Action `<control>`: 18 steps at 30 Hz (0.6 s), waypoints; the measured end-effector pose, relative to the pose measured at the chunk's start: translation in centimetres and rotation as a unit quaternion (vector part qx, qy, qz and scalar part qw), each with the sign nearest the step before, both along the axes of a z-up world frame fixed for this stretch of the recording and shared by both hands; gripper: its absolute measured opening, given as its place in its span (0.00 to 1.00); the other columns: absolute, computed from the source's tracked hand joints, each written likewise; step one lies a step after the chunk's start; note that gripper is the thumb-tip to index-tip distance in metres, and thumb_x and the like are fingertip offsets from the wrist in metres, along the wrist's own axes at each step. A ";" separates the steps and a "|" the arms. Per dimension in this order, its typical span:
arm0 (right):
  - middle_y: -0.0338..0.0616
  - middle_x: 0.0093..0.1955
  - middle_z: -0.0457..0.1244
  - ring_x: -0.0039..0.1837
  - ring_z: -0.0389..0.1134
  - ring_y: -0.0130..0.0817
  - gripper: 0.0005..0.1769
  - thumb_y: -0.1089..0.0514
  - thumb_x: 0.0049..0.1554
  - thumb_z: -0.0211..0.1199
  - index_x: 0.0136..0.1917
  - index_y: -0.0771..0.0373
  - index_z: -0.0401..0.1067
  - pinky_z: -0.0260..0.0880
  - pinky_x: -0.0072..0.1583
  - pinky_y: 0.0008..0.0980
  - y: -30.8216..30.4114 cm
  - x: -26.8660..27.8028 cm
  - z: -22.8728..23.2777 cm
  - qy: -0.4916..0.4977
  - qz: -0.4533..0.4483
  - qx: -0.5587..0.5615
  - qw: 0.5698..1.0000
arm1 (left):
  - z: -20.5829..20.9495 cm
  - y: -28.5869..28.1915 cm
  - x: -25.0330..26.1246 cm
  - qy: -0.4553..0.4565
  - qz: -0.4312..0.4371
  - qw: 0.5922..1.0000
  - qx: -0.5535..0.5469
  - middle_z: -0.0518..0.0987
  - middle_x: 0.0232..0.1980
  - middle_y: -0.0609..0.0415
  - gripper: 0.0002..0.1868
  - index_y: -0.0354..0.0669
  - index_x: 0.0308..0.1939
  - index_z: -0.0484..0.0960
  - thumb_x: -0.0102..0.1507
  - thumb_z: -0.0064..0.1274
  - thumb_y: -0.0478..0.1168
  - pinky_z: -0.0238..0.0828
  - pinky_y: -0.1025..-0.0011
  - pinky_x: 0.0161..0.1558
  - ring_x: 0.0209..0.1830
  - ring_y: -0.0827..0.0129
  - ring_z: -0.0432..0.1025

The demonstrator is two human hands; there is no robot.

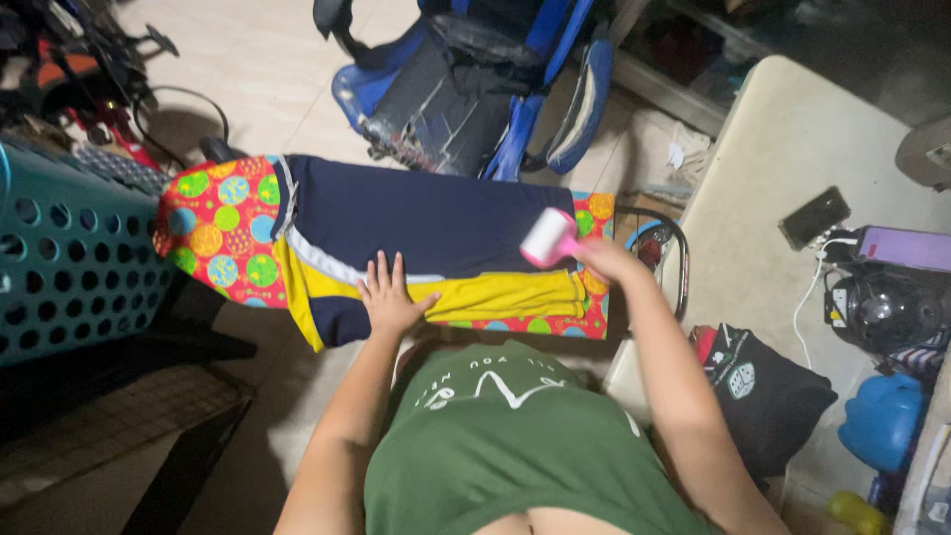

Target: The person uses a pink lint roller to clean a dark blue and yellow garment laid out on a colorful ironing board. They roll the tool over the fabric, flip the garment to treat different sections, and then fold the item.

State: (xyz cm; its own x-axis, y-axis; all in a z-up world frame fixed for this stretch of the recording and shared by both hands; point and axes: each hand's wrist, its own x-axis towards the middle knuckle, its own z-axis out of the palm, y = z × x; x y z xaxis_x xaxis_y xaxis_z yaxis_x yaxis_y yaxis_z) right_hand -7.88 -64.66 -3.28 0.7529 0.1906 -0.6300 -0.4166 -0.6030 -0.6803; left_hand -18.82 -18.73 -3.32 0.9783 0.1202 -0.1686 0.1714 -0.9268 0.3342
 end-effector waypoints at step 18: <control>0.31 0.35 0.62 0.34 0.61 0.21 0.20 0.59 0.48 0.70 0.55 0.56 0.73 0.62 0.36 0.24 7.5 -12.1 8.5 -0.061 -0.133 0.150 0.978 | -6.7 16.0 5.9 0.089 0.397 0.860 -0.308 0.78 0.63 0.31 0.45 0.25 0.64 0.73 0.49 0.69 0.51 0.71 0.49 0.59 0.59 0.43 0.75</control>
